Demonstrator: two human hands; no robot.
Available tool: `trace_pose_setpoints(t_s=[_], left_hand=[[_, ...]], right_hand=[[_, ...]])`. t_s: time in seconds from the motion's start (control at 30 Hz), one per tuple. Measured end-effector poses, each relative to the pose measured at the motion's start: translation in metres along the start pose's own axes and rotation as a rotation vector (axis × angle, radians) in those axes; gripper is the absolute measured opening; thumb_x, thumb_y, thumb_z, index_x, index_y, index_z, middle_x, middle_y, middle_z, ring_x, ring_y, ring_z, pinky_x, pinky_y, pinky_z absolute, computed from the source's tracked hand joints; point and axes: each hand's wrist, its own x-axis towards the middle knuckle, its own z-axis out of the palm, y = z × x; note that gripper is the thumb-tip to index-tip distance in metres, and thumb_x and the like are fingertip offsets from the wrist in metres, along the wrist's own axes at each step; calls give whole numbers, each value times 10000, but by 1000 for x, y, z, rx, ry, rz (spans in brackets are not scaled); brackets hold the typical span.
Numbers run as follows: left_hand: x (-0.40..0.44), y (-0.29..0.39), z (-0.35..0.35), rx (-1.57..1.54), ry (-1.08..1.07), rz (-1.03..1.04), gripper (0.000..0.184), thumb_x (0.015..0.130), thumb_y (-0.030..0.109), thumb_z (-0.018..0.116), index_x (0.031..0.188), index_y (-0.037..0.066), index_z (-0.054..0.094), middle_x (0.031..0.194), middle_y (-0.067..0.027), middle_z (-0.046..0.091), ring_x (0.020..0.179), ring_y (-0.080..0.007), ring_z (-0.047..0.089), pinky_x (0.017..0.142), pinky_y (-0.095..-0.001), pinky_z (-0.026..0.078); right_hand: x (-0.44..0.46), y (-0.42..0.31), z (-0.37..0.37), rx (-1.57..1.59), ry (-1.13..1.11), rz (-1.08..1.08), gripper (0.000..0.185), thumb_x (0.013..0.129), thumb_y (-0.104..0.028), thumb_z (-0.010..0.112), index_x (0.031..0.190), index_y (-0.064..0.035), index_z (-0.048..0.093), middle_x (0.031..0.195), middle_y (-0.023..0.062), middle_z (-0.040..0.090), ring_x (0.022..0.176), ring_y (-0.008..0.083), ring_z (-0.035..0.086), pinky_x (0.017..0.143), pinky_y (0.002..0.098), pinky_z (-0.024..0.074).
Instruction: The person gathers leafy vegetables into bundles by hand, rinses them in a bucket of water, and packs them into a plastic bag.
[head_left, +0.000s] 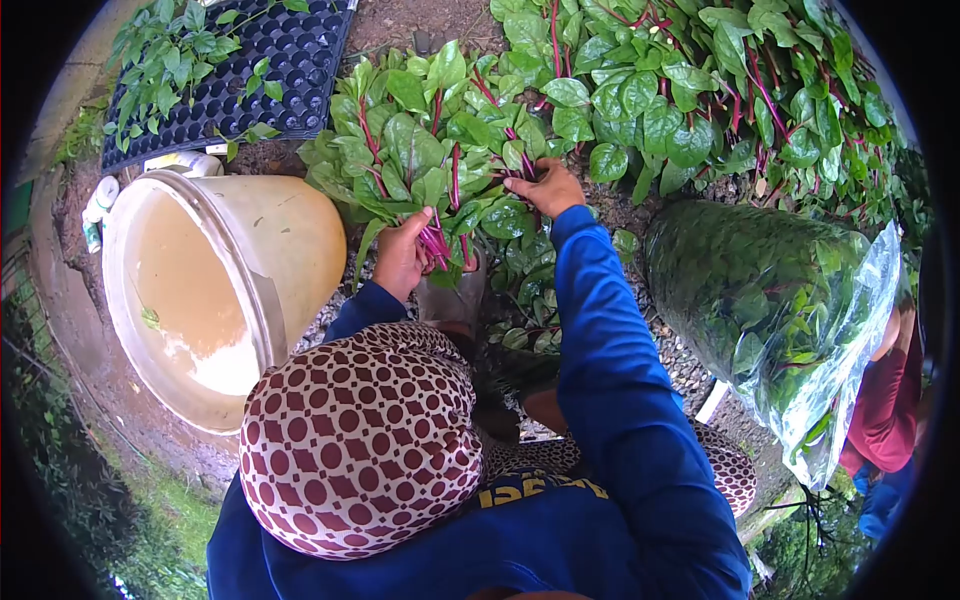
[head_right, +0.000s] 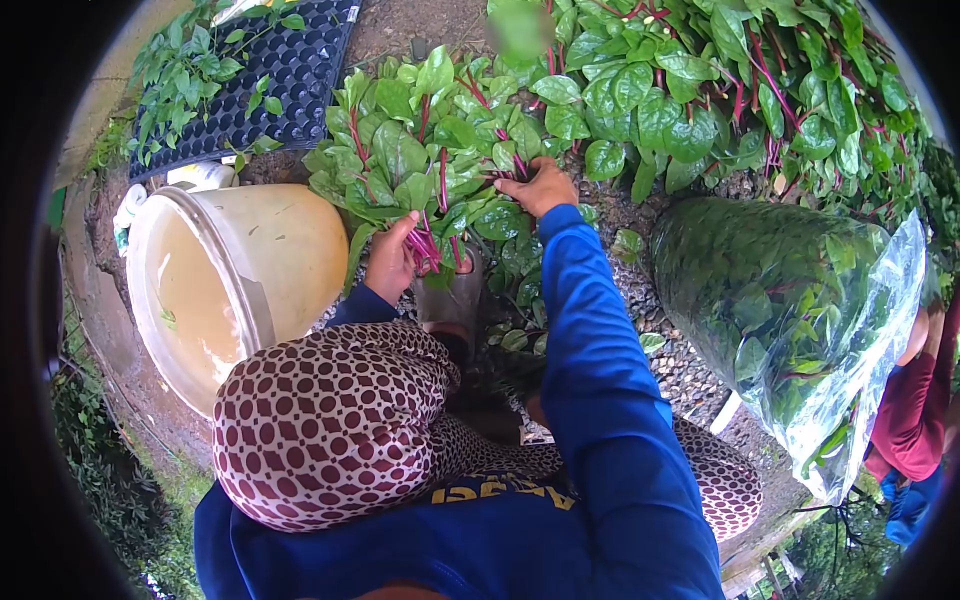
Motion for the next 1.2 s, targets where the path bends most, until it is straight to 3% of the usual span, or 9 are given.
trace_pose_setpoints(t_s=[0.07,0.1,0.2,0.23,0.43,0.77,0.93,1.03,1.2], left_hand=[[-2,2,0,17,14,-3,152,800,177,695,728,61,630,546,-1,570,316,-92,427,305,-246,271],[-2,2,0,23,17,1,152,799,176,697,729,59,630,547,0,570,316,-92,426,306,-246,271],[-1,0,-1,33,25,14,158,796,177,700,731,52,629,545,0,568,313,-92,421,307,-246,271],[-2,0,0,33,33,14,161,795,179,701,730,51,628,543,0,567,312,-92,419,307,-246,271],[-4,4,3,53,43,-16,160,793,183,703,720,61,628,536,8,561,317,-84,420,311,-240,272],[-4,6,6,-56,14,10,119,798,170,696,752,81,632,577,24,576,359,-60,443,321,-219,257],[-3,5,1,-51,-11,-9,101,813,143,671,855,69,616,710,8,607,507,-76,522,431,-229,351],[3,3,-9,-55,-48,-53,215,840,96,623,1044,41,584,920,-43,654,752,-125,649,635,-267,537],[4,1,-11,-45,-67,-41,182,838,111,632,1001,44,589,869,-30,642,700,-116,620,597,-268,494]], right_hand=[[-10,-7,4,-55,142,-16,793,545,-481,819,1138,-41,528,1057,181,607,1024,292,573,900,384,447],[-19,-10,9,-74,470,-140,525,597,-345,811,1003,-97,591,961,127,609,970,281,573,859,386,460],[-25,-19,3,-3,613,-539,280,683,-207,752,924,-112,647,854,85,613,814,279,602,750,361,495],[-32,-29,1,27,480,-551,148,716,-116,696,859,-142,671,901,77,612,786,278,608,714,365,507],[-18,-38,28,-263,463,-563,118,734,-125,651,845,-139,687,898,73,616,827,280,621,712,388,520],[-24,-20,19,365,321,-581,222,719,10,633,928,-65,624,948,121,621,837,339,608,751,387,496],[-31,8,12,355,596,-493,243,725,32,606,945,-64,645,937,134,626,876,317,613,799,353,494],[-11,20,12,500,426,-203,166,743,-59,654,907,-69,677,885,116,665,826,295,637,778,344,505],[0,-9,3,20,97,-90,273,681,-285,754,908,-141,702,868,98,691,849,270,655,799,369,507]])
